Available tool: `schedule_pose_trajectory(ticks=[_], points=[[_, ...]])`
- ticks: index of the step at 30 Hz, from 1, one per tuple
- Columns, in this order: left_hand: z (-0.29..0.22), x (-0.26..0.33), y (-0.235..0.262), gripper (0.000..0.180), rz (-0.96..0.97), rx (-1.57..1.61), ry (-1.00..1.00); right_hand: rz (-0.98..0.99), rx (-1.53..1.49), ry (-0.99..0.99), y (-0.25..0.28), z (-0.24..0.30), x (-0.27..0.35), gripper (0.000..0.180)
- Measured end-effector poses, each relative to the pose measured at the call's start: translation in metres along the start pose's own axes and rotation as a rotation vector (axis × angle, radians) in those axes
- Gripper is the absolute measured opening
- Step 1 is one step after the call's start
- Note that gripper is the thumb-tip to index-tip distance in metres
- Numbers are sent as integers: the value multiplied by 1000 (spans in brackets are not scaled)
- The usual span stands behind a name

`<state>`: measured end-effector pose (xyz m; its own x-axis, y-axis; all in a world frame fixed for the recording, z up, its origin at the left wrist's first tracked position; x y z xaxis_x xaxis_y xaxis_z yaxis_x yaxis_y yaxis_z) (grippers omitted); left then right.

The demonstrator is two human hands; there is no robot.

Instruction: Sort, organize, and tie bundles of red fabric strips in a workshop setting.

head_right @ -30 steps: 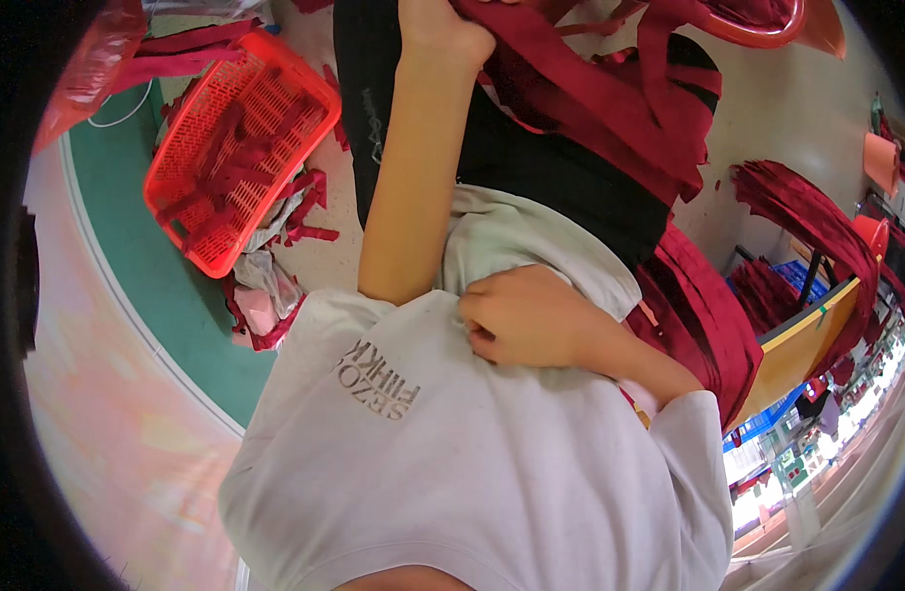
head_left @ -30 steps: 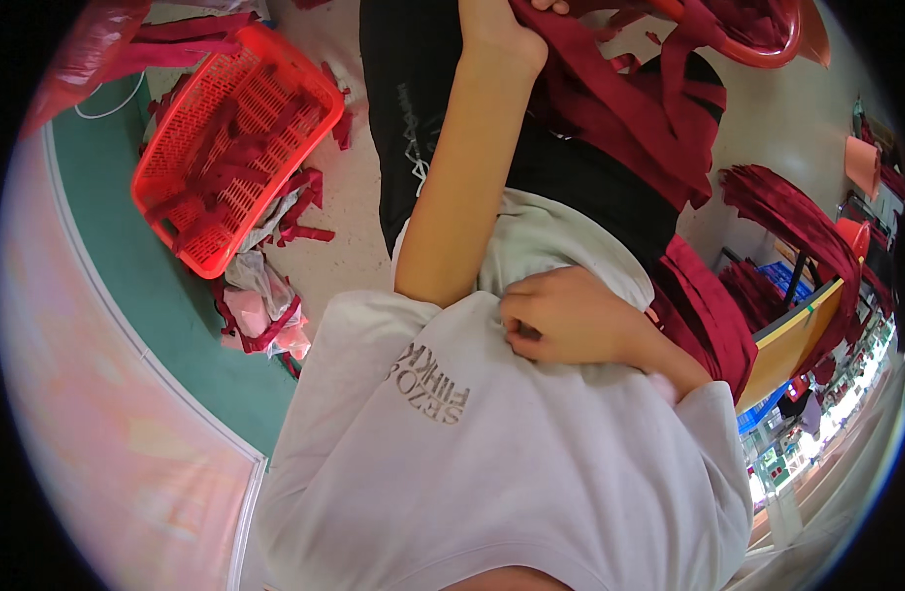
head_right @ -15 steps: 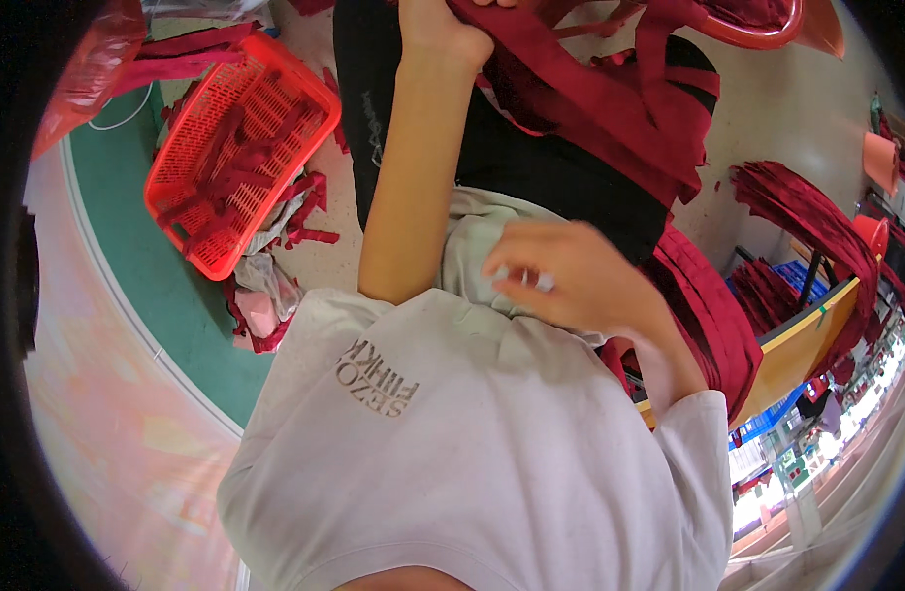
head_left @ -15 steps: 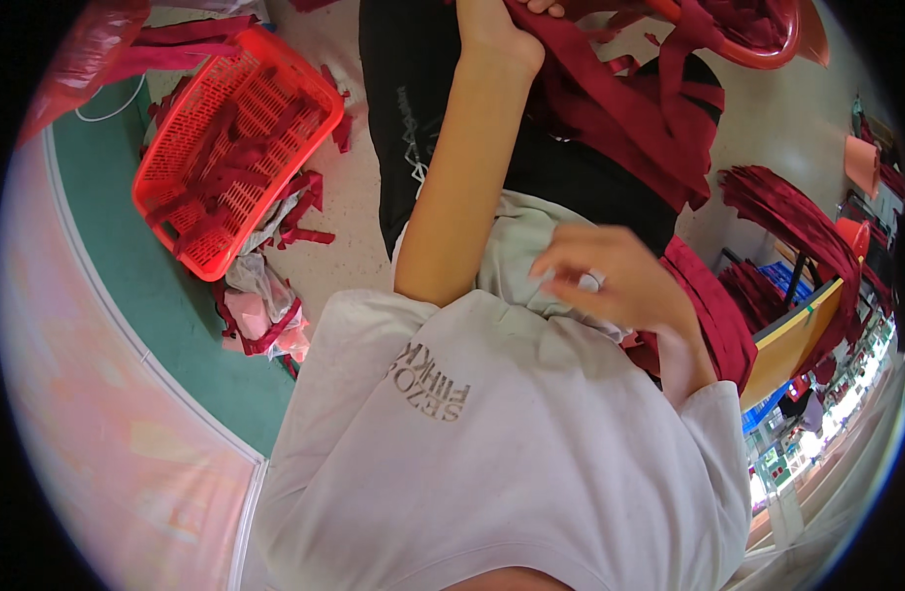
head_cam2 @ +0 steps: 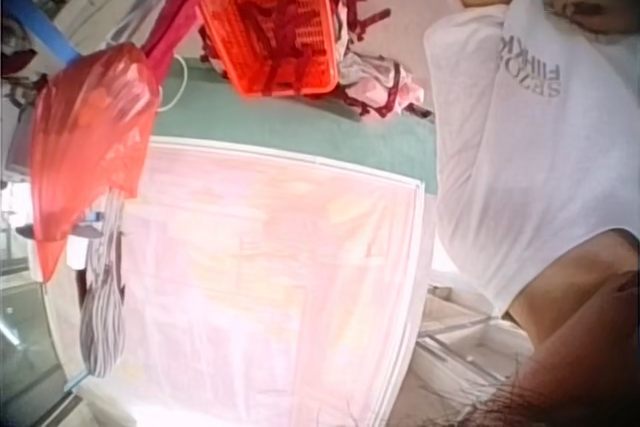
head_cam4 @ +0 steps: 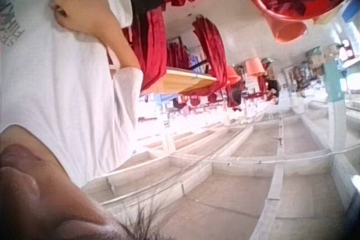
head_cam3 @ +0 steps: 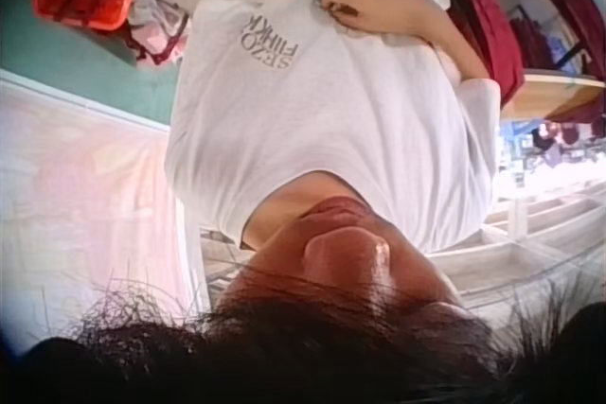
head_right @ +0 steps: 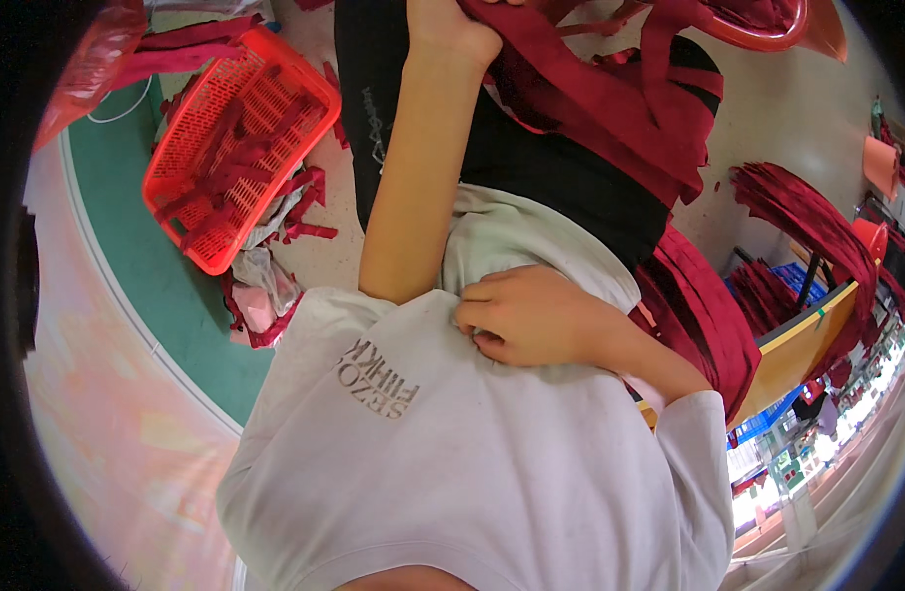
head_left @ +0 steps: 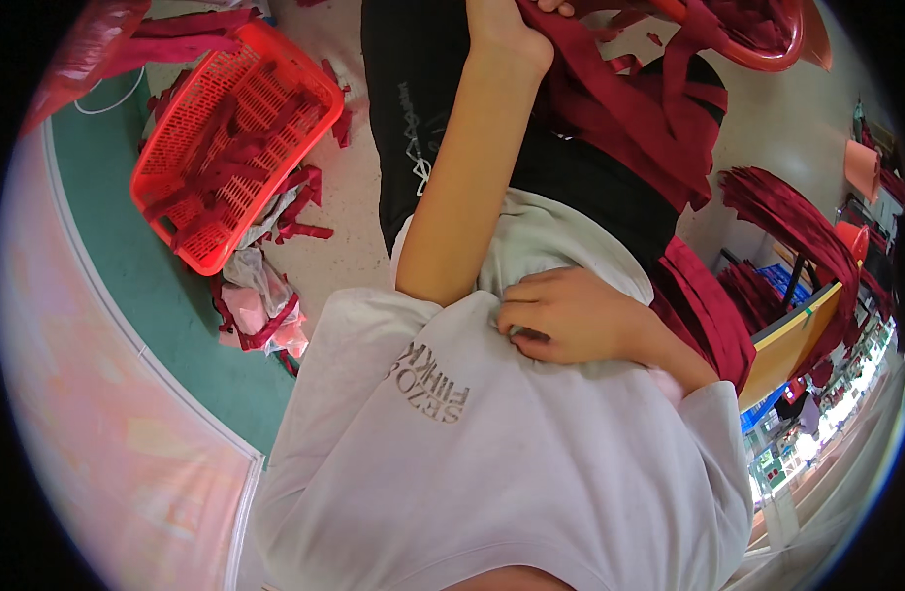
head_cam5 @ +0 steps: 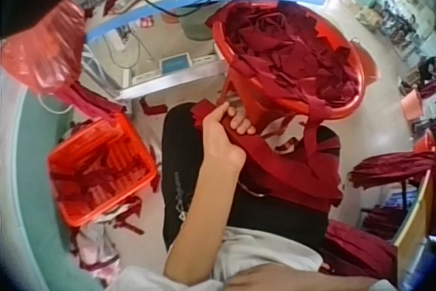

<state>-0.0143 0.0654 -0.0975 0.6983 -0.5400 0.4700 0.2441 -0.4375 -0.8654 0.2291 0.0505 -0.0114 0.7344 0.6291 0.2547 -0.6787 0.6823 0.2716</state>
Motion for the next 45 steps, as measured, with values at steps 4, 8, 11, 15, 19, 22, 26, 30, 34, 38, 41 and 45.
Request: schedule_pose_trajectory(ticks=[4, 8, 11, 15, 19, 22, 26, 30, 34, 38, 41, 45], points=[[2, 0, -2, 23, -22, -16, 0, 40, 8, -19, -2, 0, -4, 10], [-2, -1, 3, 23, -21, 12, 5, -60, -191, -163, 26, -7, -1, 10], [-7, -2, 4, 23, -2, 19, -13, -856, -54, -63, 53, -28, 18, 23], [-3, -2, 8, 23, -32, 3, -12, -1169, -21, -385, 93, -26, 27, 37], [-3, -1, 4, 23, -24, -10, -10, -967, 30, -295, 82, -40, 17, 12], [-7, 0, 3, 23, -21, 21, -9, -659, -14, -310, 64, -46, 13, 16], [-6, 2, 2, 25, -66, 7, -3, -474, -106, -297, 40, -42, 5, 15], [-7, 2, 3, 25, -65, 23, 15, -448, 154, -435, 35, -40, -2, 18], [-6, 2, 4, 25, -96, 14, -6, -455, 218, -496, 35, -38, -4, 18], [-5, -1, 7, 25, -56, 22, 4, -448, 234, -429, 30, -44, -2, 14], [-5, -2, 7, 25, -48, 14, 2, -447, 111, -458, 32, -43, -2, 10], [-5, -3, 8, 25, -55, 5, -8, -497, -38, -399, 32, -46, 6, 8]])
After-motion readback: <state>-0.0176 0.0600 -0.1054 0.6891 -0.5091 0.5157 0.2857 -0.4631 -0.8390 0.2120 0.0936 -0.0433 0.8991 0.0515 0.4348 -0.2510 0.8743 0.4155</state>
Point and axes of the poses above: each hand's wrist, its own x-axis away from the middle knuckle, its own y-axis out of the back of the hand, z = x × y, the point moved 3 cm from there along -x, towards the middle knuckle, and after that the axes turned 1 degree about -x, right-handed, at the moved point
